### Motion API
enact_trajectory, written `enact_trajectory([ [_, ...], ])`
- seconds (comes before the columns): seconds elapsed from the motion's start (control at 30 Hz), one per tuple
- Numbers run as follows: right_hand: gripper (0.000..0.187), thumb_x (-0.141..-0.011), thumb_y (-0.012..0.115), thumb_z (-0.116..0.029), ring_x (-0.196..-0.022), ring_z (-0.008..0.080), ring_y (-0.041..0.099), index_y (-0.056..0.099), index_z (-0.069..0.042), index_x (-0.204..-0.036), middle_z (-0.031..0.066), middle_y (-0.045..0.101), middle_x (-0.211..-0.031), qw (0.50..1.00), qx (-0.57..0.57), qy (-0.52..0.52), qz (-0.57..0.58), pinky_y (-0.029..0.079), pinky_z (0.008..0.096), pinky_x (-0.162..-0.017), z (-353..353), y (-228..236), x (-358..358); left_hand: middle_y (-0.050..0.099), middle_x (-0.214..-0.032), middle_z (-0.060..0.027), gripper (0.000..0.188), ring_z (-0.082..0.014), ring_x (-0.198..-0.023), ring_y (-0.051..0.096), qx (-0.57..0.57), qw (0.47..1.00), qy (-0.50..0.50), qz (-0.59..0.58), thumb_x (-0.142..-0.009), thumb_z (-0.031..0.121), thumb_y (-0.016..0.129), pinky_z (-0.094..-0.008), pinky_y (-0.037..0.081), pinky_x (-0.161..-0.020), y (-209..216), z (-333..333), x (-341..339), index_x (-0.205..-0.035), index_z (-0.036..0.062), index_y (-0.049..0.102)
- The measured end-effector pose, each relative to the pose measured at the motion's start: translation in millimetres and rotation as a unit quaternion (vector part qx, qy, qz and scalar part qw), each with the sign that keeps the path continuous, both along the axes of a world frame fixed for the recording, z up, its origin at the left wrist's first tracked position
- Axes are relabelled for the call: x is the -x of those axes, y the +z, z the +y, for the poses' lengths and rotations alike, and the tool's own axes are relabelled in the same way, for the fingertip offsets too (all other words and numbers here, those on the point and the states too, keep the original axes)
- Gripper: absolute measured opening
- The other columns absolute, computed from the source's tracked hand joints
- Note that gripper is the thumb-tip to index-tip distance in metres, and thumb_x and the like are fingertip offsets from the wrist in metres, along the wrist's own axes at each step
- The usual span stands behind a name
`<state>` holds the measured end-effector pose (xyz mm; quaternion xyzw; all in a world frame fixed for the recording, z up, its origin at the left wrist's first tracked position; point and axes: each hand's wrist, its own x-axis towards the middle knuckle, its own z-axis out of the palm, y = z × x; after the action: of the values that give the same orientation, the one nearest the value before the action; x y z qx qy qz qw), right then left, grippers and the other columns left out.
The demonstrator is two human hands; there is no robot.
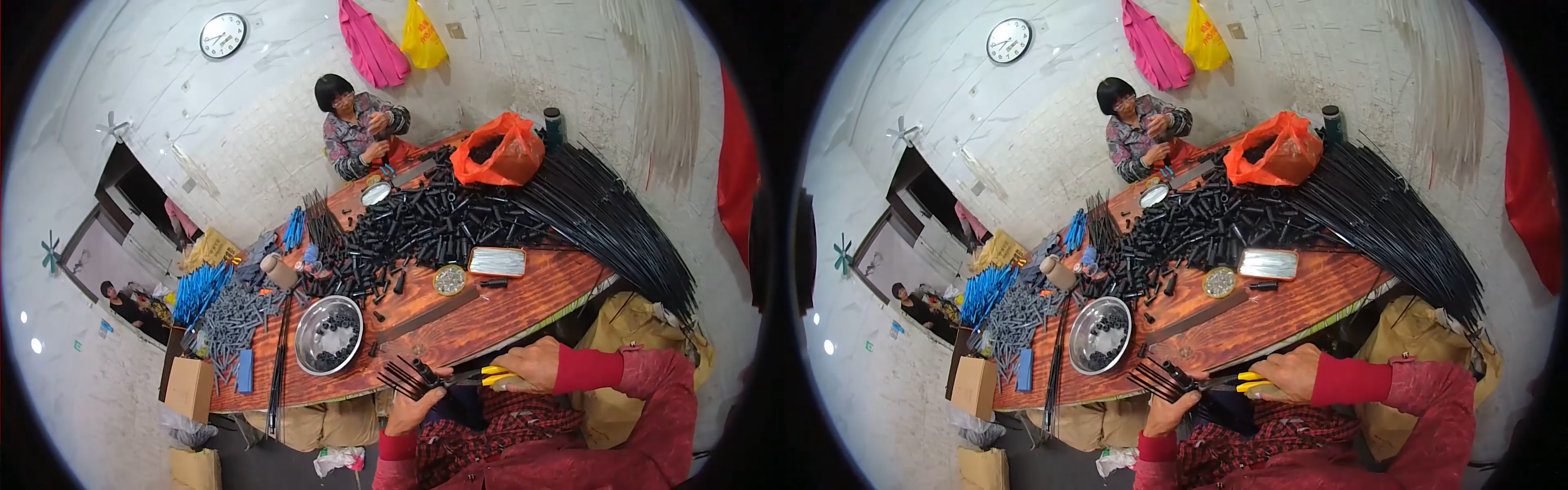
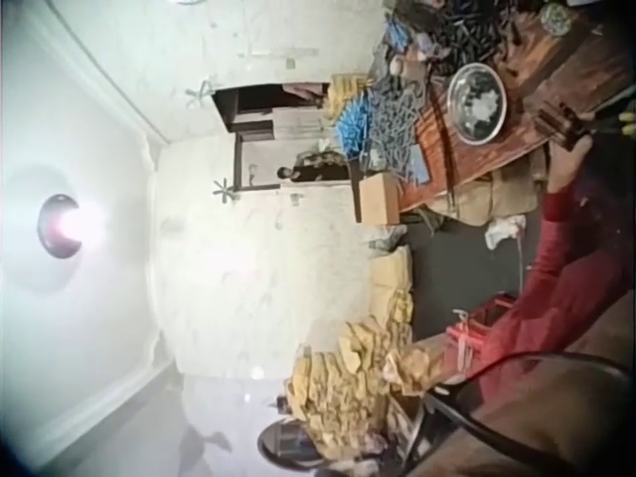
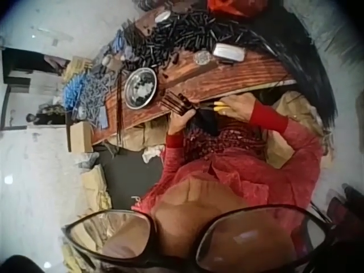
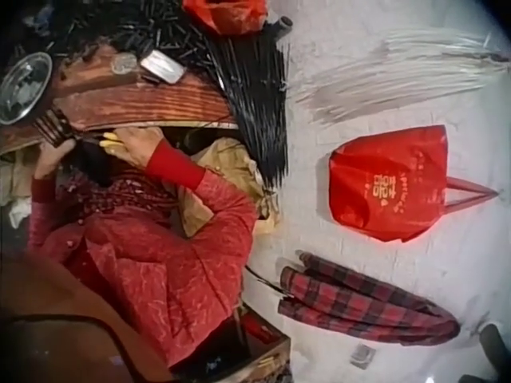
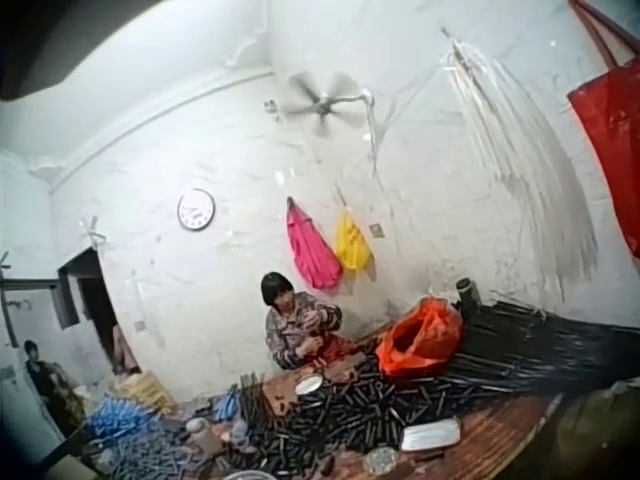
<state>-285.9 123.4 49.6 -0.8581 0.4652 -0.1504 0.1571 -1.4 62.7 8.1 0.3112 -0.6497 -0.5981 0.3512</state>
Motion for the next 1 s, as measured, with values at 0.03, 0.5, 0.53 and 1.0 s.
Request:
enact_trajectory([
  [0.03, 0.044, -0.091, 0.059, -0.043, -0.072, 0.0318, 0.067, 0.057, -0.007, -0.115, 0.0143, 0.066, -0.086, 1.0, 0.004, 0.005, -0.006, 0.052, 0.0445, -0.061, -1, -3, -1, 0.067, -0.114, -0.0123, 0.034, -0.0197, -0.106, 0.06, 0.01, 1.0, 0.012, -0.002, -0.088, 0.015, 0.067, -0.0357, 0.044, -0.097, 3, 0, 1, -0.117, -0.0036, 0.063],
  [0.5, 0.069, -0.099, 0.027, -0.061, -0.049, 0.0099, 0.048, 0.055, -0.002, -0.126, 0.0018, 0.054, -0.07, 0.74, -0.601, 0.021, -0.302, 0.041, 0.025, -0.046, -6, -20, 1, 0.067, -0.113, -0.0191, 0.044, -0.0238, -0.104, 0.063, -0.025, 0.998, -0.017, 0.063, -0.083, 0.021, 0.073, -0.0364, 0.046, -0.096, -2, -2, 0, -0.113, -0.0086, 0.062],
  [0.53, 0.073, -0.098, 0.026, -0.063, -0.048, 0.0059, 0.042, 0.05, -0.001, -0.13, -0.0007, 0.05, -0.07, 0.631, -0.681, 0.029, -0.37, 0.036, 0.0211, -0.044, 1, -32, -1, 0.067, -0.113, -0.0195, 0.044, -0.0243, -0.103, 0.063, -0.049, 0.996, -0.034, 0.071, -0.082, 0.021, 0.074, -0.0363, 0.046, -0.096, -1, -1, 1, -0.112, -0.0086, 0.062],
  [1.0, 0.089, -0.089, 0.035, -0.075, -0.04, 0.0018, 0.034, 0.041, 0.001, -0.134, -0.0028, 0.043, -0.07, 0.435, -0.713, 0.151, -0.529, 0.029, 0.0184, -0.034, 6, -126, -52, 0.066, -0.111, -0.0241, 0.042, -0.0292, -0.104, 0.064, -0.129, 0.979, 0.0, 0.158, -0.078, 0.016, 0.076, -0.0389, 0.049, -0.094, -33, -3, -19, -0.11, -0.0068, 0.061],
])
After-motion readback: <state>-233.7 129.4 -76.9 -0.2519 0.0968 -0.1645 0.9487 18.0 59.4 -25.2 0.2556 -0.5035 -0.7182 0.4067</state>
